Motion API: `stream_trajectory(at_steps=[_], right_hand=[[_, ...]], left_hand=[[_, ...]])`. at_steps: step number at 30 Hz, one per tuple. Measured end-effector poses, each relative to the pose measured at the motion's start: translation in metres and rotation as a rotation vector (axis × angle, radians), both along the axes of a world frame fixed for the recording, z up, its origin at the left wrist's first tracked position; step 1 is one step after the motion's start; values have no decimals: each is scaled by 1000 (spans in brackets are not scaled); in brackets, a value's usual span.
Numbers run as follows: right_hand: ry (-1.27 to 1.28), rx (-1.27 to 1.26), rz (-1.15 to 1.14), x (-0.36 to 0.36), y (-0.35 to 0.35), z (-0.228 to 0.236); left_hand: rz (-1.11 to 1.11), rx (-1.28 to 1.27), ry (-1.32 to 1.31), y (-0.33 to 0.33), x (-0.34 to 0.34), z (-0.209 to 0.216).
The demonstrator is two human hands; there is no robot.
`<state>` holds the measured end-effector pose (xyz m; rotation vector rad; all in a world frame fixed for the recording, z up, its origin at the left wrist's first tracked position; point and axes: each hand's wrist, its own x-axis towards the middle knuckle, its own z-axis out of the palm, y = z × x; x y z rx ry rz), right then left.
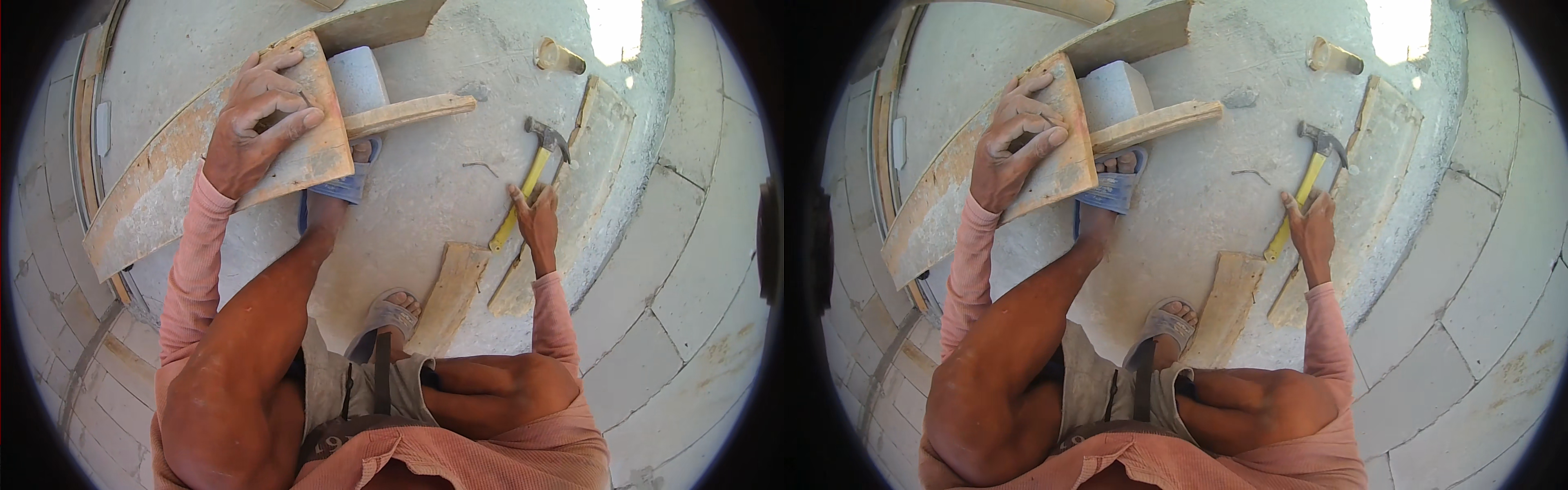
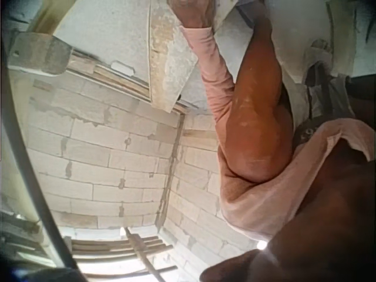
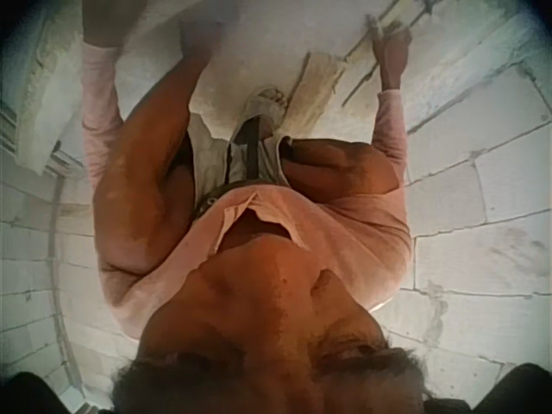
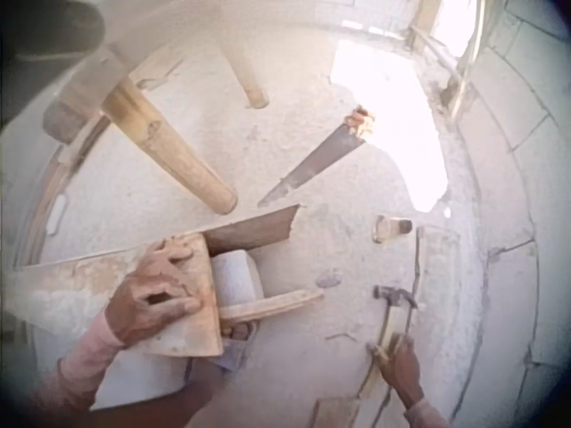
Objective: The person constructs a wooden form on the ground by hammering nails into planks to secure them around a concrete block and uses a hand saw to cut a section of wood.
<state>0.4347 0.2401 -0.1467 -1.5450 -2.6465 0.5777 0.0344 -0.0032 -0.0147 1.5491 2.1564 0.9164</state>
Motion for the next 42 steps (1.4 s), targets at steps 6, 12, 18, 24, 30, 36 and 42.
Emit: stream_trajectory(at_steps=[6,12,18,24,30,36,42], right_hand=[[199,-631,-285,-2,21,-7],[540,-684,-345,-43,26,82],[396,-456,239,-119,-7,207],[397,-416,558,-153,-23,237],[335,-225,784,-157,-25,234],[289,-283,729,-160,-28,241],[327,-309,777,-157,-30,233]], left_hand=[[37,-7,36,-5,-1,4],[-9,-24,31,2,5,1],[16,16,21,-2,5,5],[-35,66,68,-2,3,-6],[-43,106,92,-3,4,-5],[-20,106,92,-7,9,-4],[5,115,97,-2,2,-6]])
